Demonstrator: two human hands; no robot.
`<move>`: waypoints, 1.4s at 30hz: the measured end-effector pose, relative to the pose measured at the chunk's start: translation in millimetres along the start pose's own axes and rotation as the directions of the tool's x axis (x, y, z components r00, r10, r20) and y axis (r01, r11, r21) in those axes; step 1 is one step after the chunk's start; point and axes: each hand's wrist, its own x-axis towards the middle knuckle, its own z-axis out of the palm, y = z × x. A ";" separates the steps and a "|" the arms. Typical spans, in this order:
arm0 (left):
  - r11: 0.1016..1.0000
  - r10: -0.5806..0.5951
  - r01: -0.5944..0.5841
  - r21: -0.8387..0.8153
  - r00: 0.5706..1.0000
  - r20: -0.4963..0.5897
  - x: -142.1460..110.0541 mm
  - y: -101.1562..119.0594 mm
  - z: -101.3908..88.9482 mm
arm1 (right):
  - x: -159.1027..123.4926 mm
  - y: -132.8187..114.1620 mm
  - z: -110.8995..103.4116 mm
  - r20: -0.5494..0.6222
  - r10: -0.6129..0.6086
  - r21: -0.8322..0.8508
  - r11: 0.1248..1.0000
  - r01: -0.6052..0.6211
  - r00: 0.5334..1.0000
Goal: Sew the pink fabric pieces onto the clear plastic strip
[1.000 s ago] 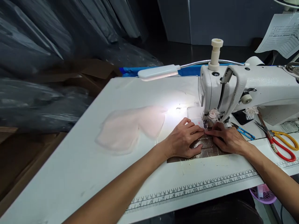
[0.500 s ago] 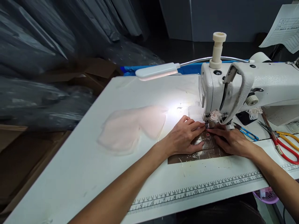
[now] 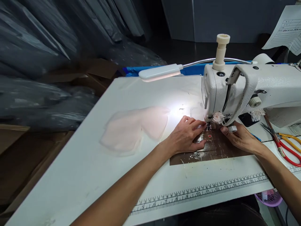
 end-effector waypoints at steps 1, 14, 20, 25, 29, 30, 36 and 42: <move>1.000 -0.025 0.025 -0.007 1.000 -0.006 -0.3 0.8 0.0 | -1.8 -2.3 -1.1 0.013 0.024 0.015 1.000 -0.025 1.000; 0.952 -0.274 0.293 -0.092 0.946 0.175 1.0 8.1 -8.1 | -1.9 10.9 6.0 -0.046 0.137 0.102 0.986 -0.132 0.990; 0.958 -0.284 0.284 0.022 0.959 -0.020 -9.1 3.2 -4.9 | -0.8 11.4 8.8 -0.072 0.164 0.179 0.972 -0.149 0.984; 0.944 -0.283 0.300 0.135 0.950 -0.133 -4.6 -28.2 -16.7 | -0.9 20.5 12.6 -0.080 0.178 0.119 0.979 -0.168 0.981; 0.959 -0.243 0.243 0.147 0.970 -0.019 18.7 -55.6 -26.6 | -0.5 28.4 18.2 -0.136 0.130 -0.003 0.991 -0.132 0.982; 0.966 -0.233 0.227 0.123 0.972 0.038 26.9 -61.2 -27.3 | -0.1 29.8 19.5 -0.138 0.114 -0.013 0.993 -0.117 0.984; 0.976 -0.217 0.218 0.022 0.948 0.232 63.5 -86.2 -15.9 | 3.3 32.2 22.8 -0.158 0.067 0.003 0.998 -0.067 0.985; 0.872 -0.457 0.429 0.233 0.886 0.080 59.1 -101.9 -5.6 | 5.3 30.7 22.2 -0.149 0.087 0.012 0.996 -0.086 0.985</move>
